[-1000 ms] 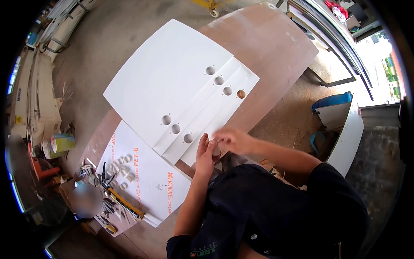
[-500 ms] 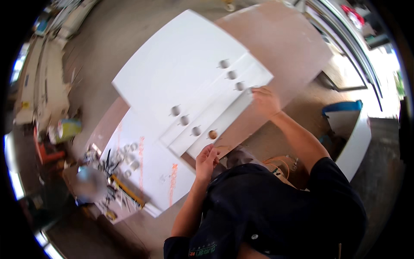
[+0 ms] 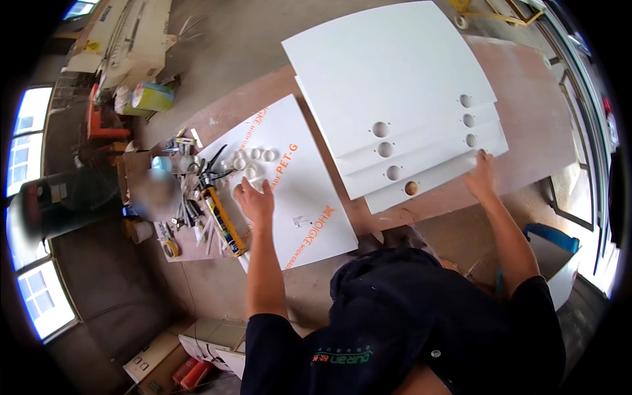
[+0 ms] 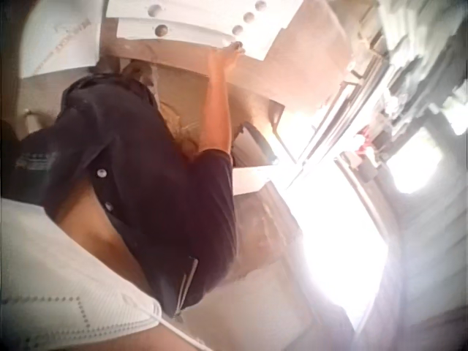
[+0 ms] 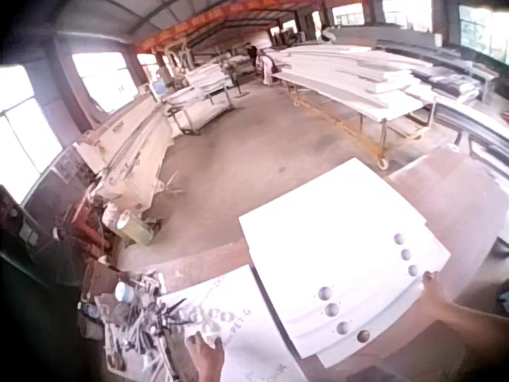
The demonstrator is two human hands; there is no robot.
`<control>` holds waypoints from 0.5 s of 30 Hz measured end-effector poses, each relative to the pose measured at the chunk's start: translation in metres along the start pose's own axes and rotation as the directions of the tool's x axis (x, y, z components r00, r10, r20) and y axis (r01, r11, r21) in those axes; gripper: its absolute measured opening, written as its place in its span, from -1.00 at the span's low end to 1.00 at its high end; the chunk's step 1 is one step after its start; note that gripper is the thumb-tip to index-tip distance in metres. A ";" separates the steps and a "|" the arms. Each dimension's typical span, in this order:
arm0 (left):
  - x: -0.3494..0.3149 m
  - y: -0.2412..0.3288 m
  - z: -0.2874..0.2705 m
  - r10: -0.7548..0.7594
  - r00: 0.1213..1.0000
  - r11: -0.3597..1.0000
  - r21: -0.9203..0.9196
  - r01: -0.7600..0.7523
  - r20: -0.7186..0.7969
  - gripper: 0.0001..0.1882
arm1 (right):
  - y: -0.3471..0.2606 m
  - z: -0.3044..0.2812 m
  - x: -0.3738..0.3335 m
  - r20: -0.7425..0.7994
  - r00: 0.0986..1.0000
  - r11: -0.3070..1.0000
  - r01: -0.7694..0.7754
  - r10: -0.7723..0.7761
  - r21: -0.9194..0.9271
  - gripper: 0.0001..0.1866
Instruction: The person applies sealant into the pre-drilled holes of a white cabinet panel using a caulking gun and then uses a utility knife to trim the edges of several white furniture panels on a workbench.
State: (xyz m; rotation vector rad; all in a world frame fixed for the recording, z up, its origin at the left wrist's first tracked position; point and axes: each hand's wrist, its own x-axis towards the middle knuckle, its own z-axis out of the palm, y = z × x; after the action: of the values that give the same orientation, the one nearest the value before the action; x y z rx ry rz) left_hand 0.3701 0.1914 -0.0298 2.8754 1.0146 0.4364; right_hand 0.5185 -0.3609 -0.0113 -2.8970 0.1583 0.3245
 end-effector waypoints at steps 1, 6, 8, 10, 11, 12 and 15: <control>0.001 -0.009 0.005 -0.048 0.993 0.999 0.009 0.048 0.111 -0.39 | -0.004 0.000 -0.001 0.030 0.999 1.000 -0.021 0.021 -0.006 -0.21; 0.014 -0.023 0.028 -0.129 0.926 0.988 -0.037 0.152 0.356 -0.51 | 0.025 0.006 0.011 -0.030 0.998 0.978 0.051 -0.046 0.202 -0.30; 0.009 -0.060 0.039 -0.045 0.966 0.956 -0.271 0.115 0.253 -0.51 | 0.026 0.012 0.002 -0.216 0.967 0.924 0.204 -0.138 0.323 -0.37; 0.001 -0.026 0.013 -0.266 0.748 0.610 -0.495 0.619 0.607 -0.55 | -0.009 0.011 -0.042 -0.220 0.972 0.845 0.180 -0.076 0.504 -0.47; -0.010 -0.011 -0.006 -0.202 0.713 0.433 -0.591 0.680 0.672 -0.63 | -0.039 0.001 -0.067 -0.136 0.989 0.779 0.132 -0.061 0.613 -0.54; -0.025 -0.001 -0.018 -0.117 0.680 0.236 -0.645 0.727 0.724 -0.71 | -0.074 -0.006 -0.094 -0.041 0.994 0.710 0.099 -0.098 0.698 -0.60; -0.085 0.068 -0.041 0.212 0.566 -0.085 -0.561 0.823 0.797 -0.85 | -0.162 -0.007 -0.154 0.055 0.927 0.548 0.171 -0.371 0.819 -0.78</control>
State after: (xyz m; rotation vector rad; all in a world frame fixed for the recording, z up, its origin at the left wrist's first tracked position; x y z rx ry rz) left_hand 0.3363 0.0841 -0.0010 0.9931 0.7040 -0.1203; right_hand 0.3918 -0.1925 0.0643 -1.8993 -0.1614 0.3875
